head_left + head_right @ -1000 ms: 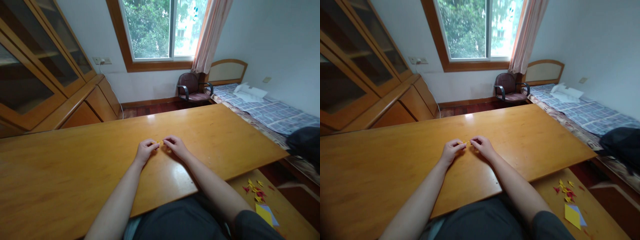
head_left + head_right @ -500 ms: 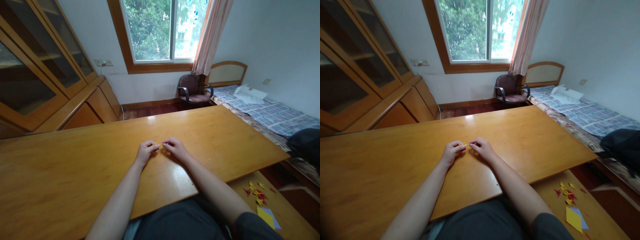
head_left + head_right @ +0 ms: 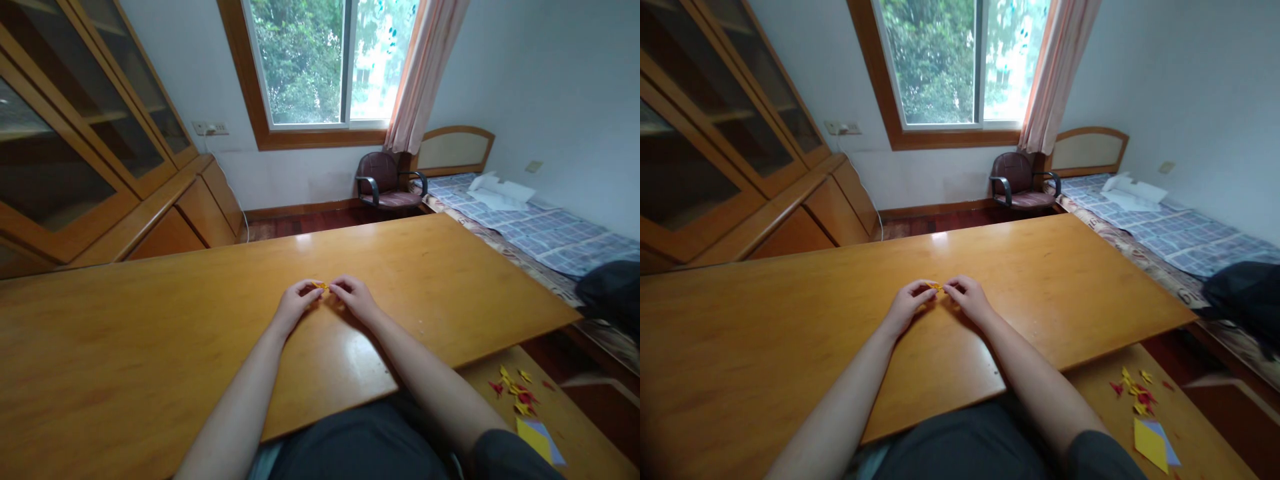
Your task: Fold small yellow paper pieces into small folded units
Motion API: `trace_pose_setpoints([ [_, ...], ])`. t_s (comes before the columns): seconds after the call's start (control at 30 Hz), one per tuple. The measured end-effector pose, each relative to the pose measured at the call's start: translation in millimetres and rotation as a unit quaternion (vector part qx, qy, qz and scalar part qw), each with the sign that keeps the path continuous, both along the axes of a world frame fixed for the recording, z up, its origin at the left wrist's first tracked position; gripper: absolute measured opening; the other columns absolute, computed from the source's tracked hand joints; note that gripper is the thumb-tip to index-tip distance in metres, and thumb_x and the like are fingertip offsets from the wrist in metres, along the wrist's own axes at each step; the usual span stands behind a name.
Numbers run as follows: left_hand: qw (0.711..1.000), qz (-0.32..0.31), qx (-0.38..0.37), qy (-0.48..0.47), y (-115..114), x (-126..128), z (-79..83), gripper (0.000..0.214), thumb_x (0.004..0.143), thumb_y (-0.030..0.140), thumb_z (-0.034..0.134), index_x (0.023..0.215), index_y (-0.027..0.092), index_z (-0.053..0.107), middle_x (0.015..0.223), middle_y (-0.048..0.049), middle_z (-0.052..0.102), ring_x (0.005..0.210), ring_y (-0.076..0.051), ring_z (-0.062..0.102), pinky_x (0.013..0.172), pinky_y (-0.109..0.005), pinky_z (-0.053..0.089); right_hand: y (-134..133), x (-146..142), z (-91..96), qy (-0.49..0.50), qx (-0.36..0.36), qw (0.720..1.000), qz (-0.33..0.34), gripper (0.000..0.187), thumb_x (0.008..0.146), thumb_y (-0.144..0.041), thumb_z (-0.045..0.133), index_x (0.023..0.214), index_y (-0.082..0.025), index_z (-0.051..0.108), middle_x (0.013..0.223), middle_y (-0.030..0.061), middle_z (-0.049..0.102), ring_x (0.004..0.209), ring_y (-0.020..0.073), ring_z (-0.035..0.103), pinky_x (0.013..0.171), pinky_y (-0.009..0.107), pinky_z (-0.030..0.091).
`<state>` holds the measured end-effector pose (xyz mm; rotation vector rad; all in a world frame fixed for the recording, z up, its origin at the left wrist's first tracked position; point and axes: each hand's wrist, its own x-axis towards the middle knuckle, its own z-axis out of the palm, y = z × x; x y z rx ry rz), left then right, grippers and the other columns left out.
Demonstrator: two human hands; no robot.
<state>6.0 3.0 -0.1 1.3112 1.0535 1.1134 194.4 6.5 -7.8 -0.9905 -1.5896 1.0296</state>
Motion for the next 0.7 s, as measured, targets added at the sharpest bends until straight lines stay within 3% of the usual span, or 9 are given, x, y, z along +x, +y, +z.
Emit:
trace_pose_setpoints([
  [0.3,0.998,0.041,0.020,-0.038,2.2,-0.4,-3.0,0.030,0.071,0.039,0.077,0.087,0.015,0.069,0.078,-0.0034,0.070,0.072,-0.016,0.066,0.072,-0.027,0.052,1.8,-0.5,-3.2,0.034,-0.019,0.999,0.007,0.027,0.085,-0.044,0.065,0.082,-0.018,0.065,0.074,0.0015,0.066,0.059,0.0134,0.060,0.057,0.024,0.048],
  [0.43,0.998,0.043,0.023,-0.040,3.2,0.0,-4.3,0.028,0.071,0.038,0.077,0.085,0.015,0.069,0.077,-0.0028,0.070,0.072,-0.016,0.066,0.073,-0.028,0.053,-0.8,-1.0,-2.4,0.029,-0.008,1.000,0.005,0.023,0.084,-0.041,0.065,0.091,-0.019,0.065,0.083,0.0022,0.067,0.062,0.0129,0.061,0.058,0.024,0.050],
  [0.7,0.998,0.030,0.021,-0.047,2.7,2.3,-4.7,0.027,0.073,0.037,0.075,0.086,0.015,0.069,0.077,-0.0037,0.071,0.074,-0.017,0.067,0.076,-0.030,0.054,-1.1,-2.8,2.0,0.009,0.104,0.995,-0.004,0.011,0.088,-0.028,0.062,0.088,-0.020,0.069,0.100,0.0065,0.061,0.083,0.0153,0.062,0.067,0.025,0.052],
])
